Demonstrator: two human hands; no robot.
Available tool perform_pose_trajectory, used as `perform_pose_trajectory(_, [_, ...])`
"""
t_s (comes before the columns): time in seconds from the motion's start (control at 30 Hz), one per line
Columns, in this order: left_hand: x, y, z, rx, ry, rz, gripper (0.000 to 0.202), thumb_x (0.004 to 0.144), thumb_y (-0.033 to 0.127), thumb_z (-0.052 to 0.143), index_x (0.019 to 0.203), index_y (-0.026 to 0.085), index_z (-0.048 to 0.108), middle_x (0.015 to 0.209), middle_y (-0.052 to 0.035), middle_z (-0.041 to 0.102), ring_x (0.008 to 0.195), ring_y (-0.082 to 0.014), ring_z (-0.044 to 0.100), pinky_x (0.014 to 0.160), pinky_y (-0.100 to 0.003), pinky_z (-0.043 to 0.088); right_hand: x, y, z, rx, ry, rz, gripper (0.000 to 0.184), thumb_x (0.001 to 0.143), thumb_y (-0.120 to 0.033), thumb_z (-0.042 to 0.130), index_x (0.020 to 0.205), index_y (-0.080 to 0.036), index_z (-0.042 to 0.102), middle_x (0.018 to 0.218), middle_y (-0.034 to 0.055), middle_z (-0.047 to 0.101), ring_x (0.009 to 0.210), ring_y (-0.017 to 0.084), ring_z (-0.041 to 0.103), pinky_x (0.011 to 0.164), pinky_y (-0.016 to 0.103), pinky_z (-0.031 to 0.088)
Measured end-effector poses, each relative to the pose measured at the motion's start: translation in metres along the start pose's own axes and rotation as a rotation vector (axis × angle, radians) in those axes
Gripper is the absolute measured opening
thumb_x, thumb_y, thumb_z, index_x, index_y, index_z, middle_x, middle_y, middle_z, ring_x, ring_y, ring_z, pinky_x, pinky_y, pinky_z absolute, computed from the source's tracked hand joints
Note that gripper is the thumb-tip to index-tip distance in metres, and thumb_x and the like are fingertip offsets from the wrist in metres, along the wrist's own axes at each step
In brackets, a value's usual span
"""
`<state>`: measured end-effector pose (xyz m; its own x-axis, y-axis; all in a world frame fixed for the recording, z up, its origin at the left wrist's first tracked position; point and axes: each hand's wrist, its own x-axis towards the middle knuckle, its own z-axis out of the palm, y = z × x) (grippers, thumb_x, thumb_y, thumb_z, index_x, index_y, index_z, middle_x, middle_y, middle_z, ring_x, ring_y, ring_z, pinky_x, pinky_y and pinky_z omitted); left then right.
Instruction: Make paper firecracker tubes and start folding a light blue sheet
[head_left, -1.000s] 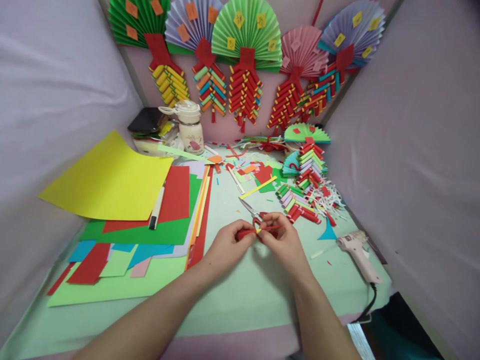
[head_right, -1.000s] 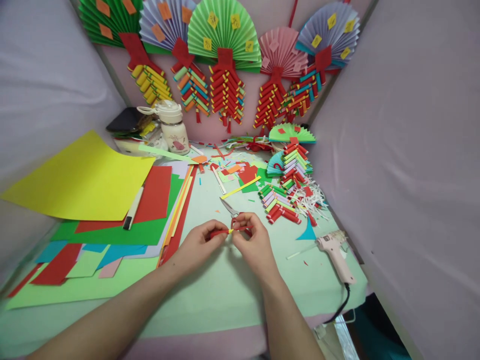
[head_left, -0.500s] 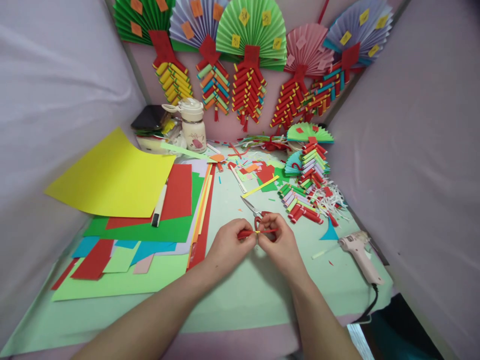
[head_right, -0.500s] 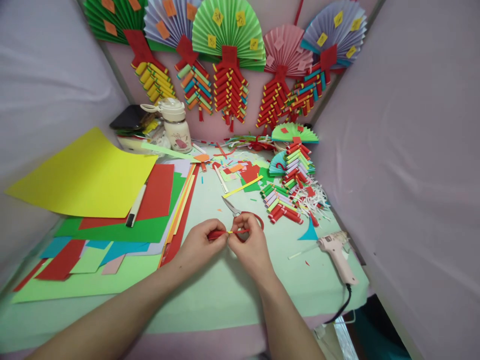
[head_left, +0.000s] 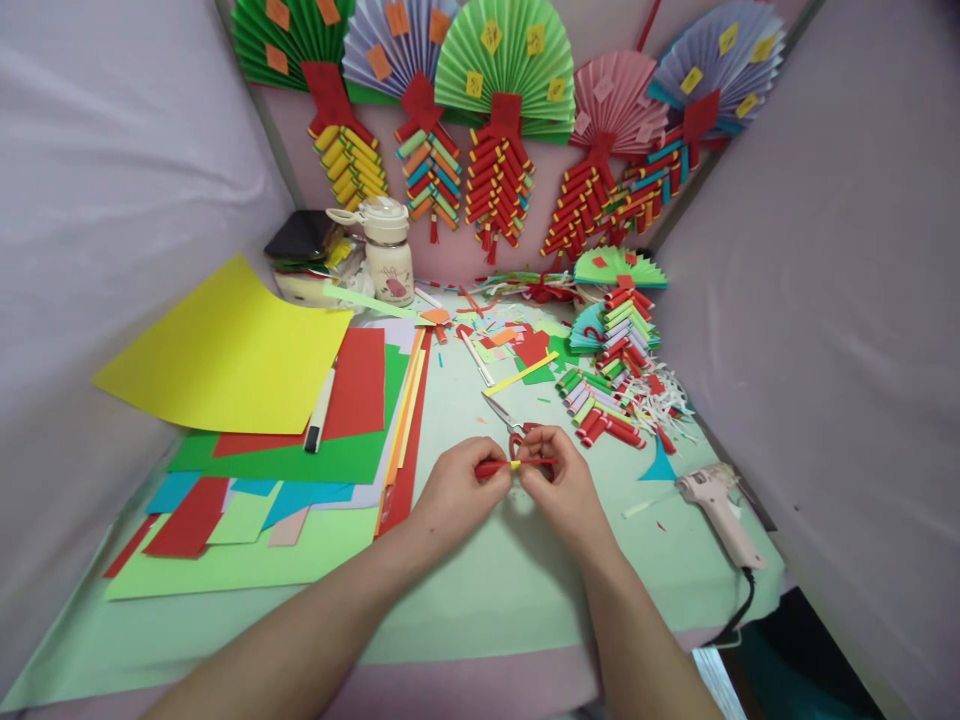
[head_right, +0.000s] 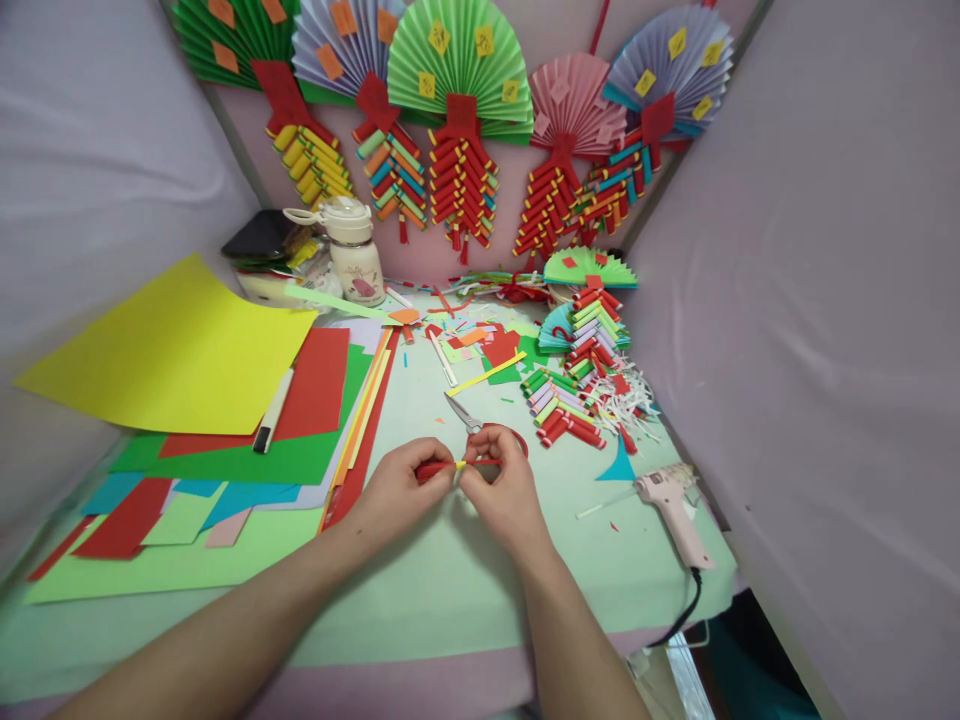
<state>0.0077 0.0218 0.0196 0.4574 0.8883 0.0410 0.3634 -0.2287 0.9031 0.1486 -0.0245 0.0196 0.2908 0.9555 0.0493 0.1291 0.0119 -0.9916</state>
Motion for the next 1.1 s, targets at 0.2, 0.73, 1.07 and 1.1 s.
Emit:
perform_pose_trajectory(0.2, [0.000, 0.000, 0.000, -0.033, -0.025, -0.025, 0.011, 0.075, 0.022, 0.050, 0.071, 0.019, 0.060, 0.070, 0.0015, 0.059, 0.068, -0.0147, 0.053, 0.063, -0.025, 0.038, 0.001, 0.001, 0.000, -0.018, 0.047, 0.002, 0.024, 0.064, -0.014, 0.056, 0.087, -0.021, 0.053, 0.079, -0.0023, 0.061, 0.074, 0.014, 0.057, 0.068, 0.026, 0.044])
perform_pose_trajectory(0.73, [0.008, 0.005, -0.009, -0.878, -0.217, -0.575, 0.020, 0.070, 0.031, 0.066, 0.071, 0.014, 0.055, 0.062, 0.0051, 0.041, 0.049, -0.0039, 0.031, 0.046, -0.017, 0.021, 0.000, 0.000, -0.005, 0.080, 0.358, -0.148, 0.016, 0.083, -0.024, 0.050, 0.098, -0.023, 0.055, 0.099, 0.0021, 0.060, 0.094, 0.017, 0.056, 0.086, 0.034, 0.044])
perform_pose_trajectory(1.07, [0.008, 0.002, -0.008, -0.873, -0.249, -0.580, 0.019, 0.074, 0.031, 0.062, 0.070, 0.014, 0.053, 0.058, 0.0064, 0.039, 0.048, -0.0034, 0.027, 0.045, -0.018, 0.019, -0.010, 0.003, -0.002, -0.617, 0.256, -0.661, 0.040, 0.081, -0.012, 0.047, 0.119, -0.026, 0.048, 0.095, 0.0024, 0.066, 0.097, 0.024, 0.050, 0.092, 0.047, 0.033])
perform_pose_trajectory(1.1, [0.008, 0.002, -0.007, -0.821, -0.230, -0.553, 0.019, 0.074, 0.032, 0.061, 0.070, 0.014, 0.054, 0.057, 0.0070, 0.037, 0.047, -0.0038, 0.026, 0.045, -0.019, 0.019, -0.011, 0.003, -0.002, -0.657, 0.234, -0.658, 0.042, 0.080, -0.011, 0.046, 0.120, -0.026, 0.047, 0.095, 0.0019, 0.067, 0.098, 0.024, 0.050, 0.092, 0.047, 0.032])
